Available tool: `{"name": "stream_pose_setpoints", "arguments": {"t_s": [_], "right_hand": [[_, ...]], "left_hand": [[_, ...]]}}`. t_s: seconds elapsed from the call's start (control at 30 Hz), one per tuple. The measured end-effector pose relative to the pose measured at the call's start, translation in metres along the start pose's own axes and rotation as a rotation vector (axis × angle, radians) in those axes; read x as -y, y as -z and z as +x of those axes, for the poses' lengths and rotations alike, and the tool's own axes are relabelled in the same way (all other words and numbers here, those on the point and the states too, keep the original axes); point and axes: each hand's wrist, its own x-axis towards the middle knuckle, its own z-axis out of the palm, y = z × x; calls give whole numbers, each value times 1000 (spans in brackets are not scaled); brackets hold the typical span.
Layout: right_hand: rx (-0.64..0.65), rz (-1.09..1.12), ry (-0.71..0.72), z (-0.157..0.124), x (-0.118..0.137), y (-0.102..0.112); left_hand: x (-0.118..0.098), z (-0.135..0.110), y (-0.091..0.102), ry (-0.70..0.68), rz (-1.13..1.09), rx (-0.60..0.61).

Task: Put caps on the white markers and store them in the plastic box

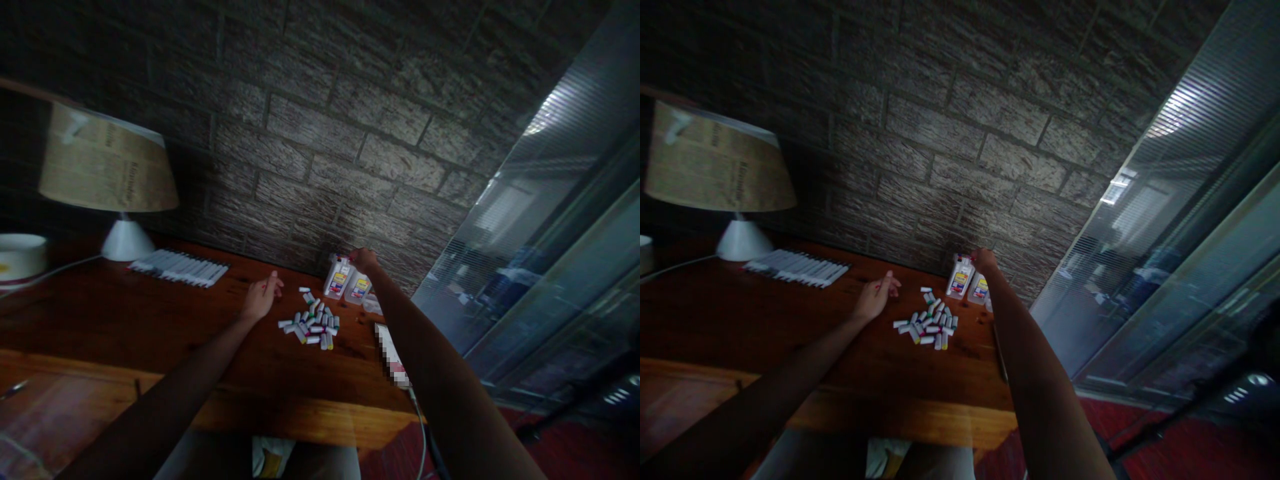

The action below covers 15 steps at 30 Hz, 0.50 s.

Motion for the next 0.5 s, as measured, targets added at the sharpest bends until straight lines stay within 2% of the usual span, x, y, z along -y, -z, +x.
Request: {"name": "stream_pose_setpoints", "arguments": {"t_s": [0.3, 0.5], "right_hand": [[0, 25, 57, -1, 3, 3], [-11, 66, 27, 3, 2, 0]], "left_hand": [[0, 0, 0, 2, -7, 0], [-2, -1, 1, 7, 2, 13]]}}
